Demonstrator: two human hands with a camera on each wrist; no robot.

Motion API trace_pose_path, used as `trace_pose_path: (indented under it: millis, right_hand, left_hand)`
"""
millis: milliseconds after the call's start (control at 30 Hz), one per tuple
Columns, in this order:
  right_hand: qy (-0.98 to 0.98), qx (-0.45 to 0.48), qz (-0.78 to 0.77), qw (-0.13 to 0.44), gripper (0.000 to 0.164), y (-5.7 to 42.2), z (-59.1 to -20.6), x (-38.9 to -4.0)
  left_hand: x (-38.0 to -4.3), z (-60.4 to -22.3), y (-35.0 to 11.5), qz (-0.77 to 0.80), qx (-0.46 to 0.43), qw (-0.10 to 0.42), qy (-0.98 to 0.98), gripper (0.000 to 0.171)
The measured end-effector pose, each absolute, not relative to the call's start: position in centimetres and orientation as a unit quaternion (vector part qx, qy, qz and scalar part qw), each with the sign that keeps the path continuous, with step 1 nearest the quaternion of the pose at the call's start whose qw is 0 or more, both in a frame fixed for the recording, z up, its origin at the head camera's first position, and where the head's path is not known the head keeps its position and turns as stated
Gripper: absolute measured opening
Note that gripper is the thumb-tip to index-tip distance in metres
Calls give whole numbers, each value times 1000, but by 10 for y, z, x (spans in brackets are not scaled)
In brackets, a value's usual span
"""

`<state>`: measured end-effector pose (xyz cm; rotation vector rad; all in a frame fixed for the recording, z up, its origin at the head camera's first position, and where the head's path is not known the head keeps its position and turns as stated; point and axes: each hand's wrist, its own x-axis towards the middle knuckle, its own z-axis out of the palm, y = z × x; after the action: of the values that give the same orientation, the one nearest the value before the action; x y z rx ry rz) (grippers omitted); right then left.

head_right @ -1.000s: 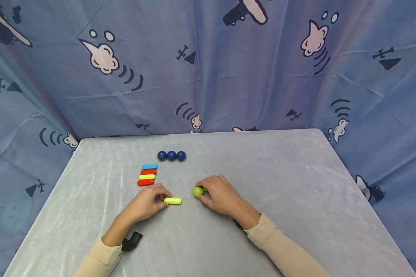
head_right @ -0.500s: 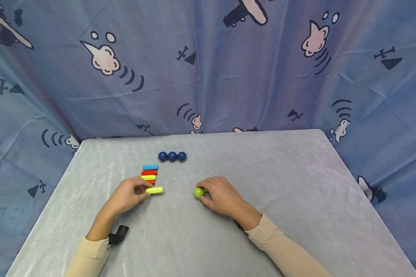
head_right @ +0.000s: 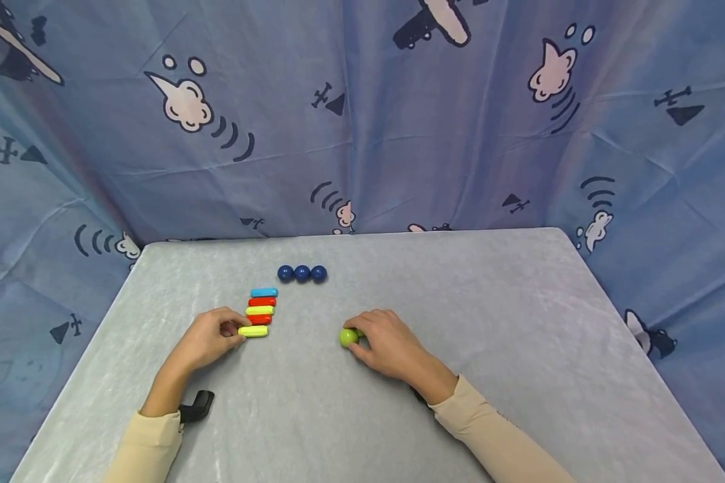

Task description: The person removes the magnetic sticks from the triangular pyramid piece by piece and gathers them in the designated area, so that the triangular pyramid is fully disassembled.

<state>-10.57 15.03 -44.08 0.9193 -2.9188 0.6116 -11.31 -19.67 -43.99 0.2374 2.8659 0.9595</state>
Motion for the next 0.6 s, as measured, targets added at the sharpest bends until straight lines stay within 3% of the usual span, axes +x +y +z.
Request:
trace_pose_path:
  millis: [600]
  right_hand:
    - [-917,350,184,58,28,153,-444,-108]
  left_hand:
    - [-112,-443,-194,312,67,19,947,16]
